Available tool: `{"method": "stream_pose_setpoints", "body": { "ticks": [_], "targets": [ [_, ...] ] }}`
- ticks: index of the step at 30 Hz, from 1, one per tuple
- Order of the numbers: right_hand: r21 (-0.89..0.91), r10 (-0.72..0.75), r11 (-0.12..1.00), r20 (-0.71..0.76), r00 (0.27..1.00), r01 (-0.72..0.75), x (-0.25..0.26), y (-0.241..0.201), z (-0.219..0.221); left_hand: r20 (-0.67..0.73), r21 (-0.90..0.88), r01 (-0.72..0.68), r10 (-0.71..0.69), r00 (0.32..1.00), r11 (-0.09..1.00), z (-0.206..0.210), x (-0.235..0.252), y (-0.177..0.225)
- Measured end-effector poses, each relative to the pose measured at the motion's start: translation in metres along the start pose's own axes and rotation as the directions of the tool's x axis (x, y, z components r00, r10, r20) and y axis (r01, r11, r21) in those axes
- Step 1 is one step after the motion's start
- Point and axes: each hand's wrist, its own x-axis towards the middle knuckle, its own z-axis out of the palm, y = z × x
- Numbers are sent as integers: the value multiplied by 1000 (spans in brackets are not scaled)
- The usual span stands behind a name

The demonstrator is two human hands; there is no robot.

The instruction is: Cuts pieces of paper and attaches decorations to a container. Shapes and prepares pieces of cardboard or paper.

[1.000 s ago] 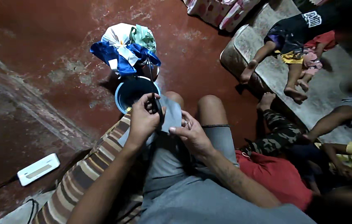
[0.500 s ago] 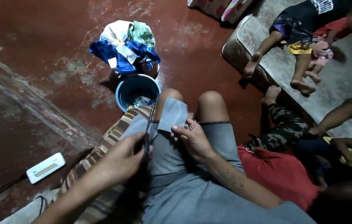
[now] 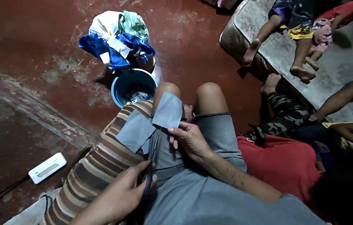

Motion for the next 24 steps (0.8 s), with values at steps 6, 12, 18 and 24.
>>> {"method": "stream_pose_setpoints", "body": {
  "ticks": [6,12,18,24],
  "targets": [
    [6,55,998,21,998,-55,-1,-3,-2,-32,-51,-110,109,994,993,6,29,-4],
    [57,59,997,36,998,-61,1,0,-5,-46,-95,-149,146,988,984,6,44,-6],
    [245,114,964,-26,993,-105,-6,16,12,-49,-140,-182,176,983,973,9,46,-9],
    [200,44,980,-127,991,-17,0,21,21,-72,-173,-200,190,979,964,10,48,-12]
  ]
}}
